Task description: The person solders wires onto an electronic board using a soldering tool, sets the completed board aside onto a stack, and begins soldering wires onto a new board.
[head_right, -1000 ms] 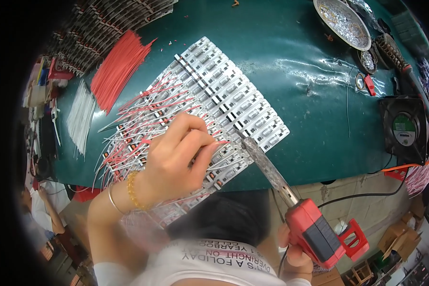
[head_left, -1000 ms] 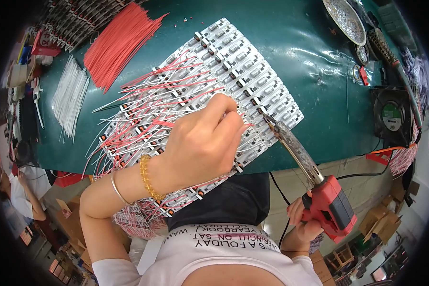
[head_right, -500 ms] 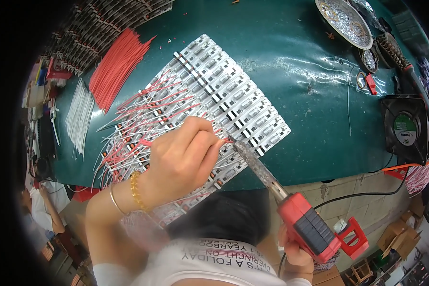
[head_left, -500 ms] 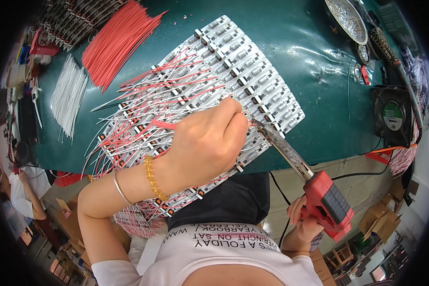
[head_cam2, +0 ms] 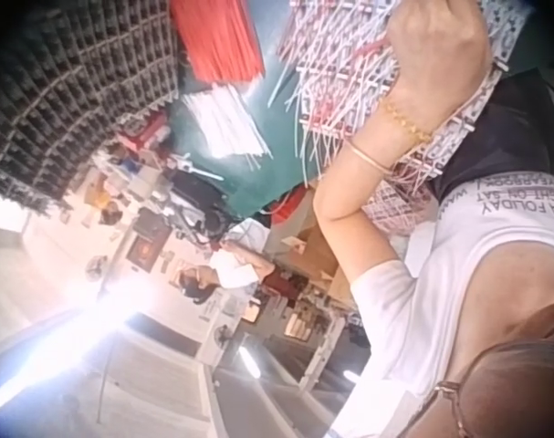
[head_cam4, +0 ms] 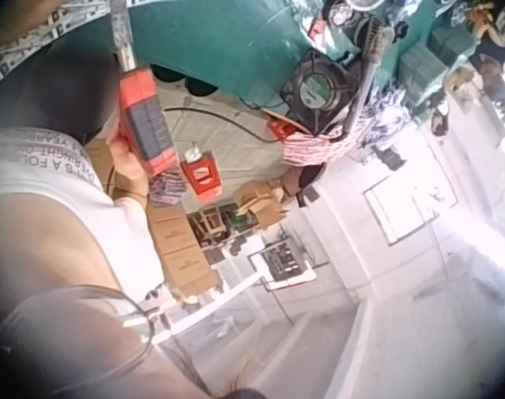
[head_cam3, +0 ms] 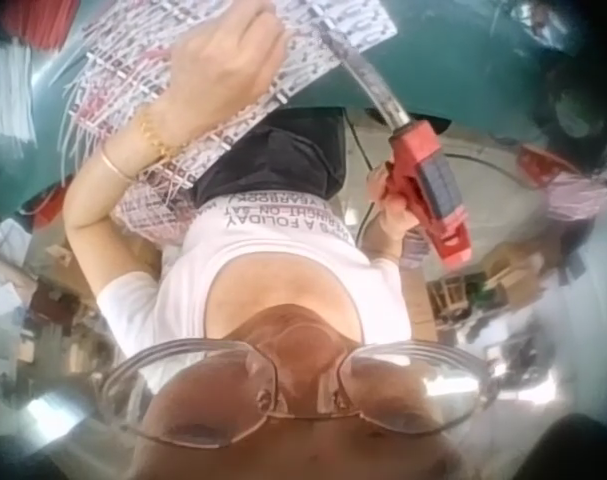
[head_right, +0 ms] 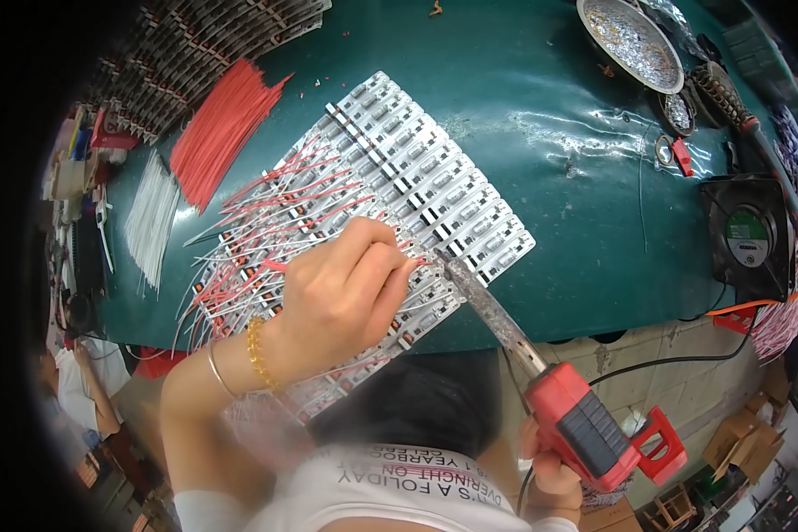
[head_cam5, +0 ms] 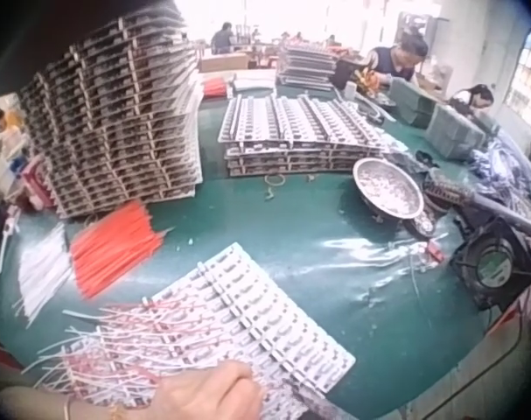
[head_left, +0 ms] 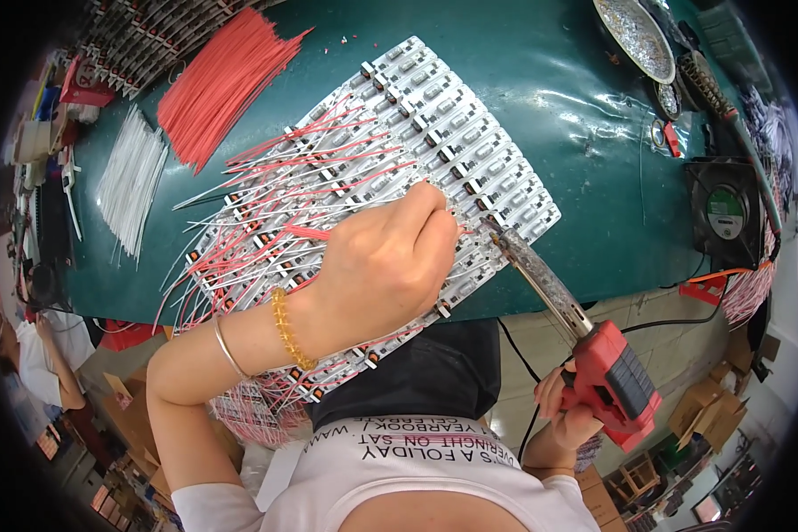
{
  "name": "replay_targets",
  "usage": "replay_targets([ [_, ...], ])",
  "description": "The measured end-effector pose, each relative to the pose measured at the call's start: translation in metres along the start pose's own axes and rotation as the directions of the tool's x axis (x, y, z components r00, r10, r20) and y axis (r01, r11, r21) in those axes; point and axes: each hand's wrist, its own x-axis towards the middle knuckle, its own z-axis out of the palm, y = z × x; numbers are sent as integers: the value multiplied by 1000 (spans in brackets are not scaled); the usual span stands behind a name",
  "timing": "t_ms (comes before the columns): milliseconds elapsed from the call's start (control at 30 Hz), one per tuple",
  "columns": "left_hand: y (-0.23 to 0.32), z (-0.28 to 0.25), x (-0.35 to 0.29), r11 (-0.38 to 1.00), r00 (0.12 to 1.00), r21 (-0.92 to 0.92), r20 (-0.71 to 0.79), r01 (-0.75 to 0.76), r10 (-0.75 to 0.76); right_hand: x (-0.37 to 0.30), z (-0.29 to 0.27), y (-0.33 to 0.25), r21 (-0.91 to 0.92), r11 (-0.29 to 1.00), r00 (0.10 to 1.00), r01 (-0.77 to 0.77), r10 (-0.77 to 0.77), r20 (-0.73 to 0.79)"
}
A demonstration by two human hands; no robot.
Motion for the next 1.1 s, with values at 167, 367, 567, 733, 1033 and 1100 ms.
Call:
replay_targets([
  [167,6,-1,1,997,998,-38,-27,61,-62,1,2,1,-6,1000,1000,2,-3,-24],
  [367,4,-11,3,964,991,-240,86,118,-100,0,0,0,10,1000,998,26,-26,-55],
  [567,12,-4,3,973,991,-190,22,133,-131,-8,-8,-1,39,999,999,-29,30,-18],
  [733,15,-3,-1,990,993,-81,56,112,-108,-12,-11,1,31,997,997,-68,67,28],
  [1033,18,-3,1,991,992,-74,73,110,-104,-13,-6,-1,173,976,987,-132,146,-71],
  [1100,17,-3,1,991,992,-75,72,110,-105,-21,-13,6,60,991,987,-116,122,-108],
])
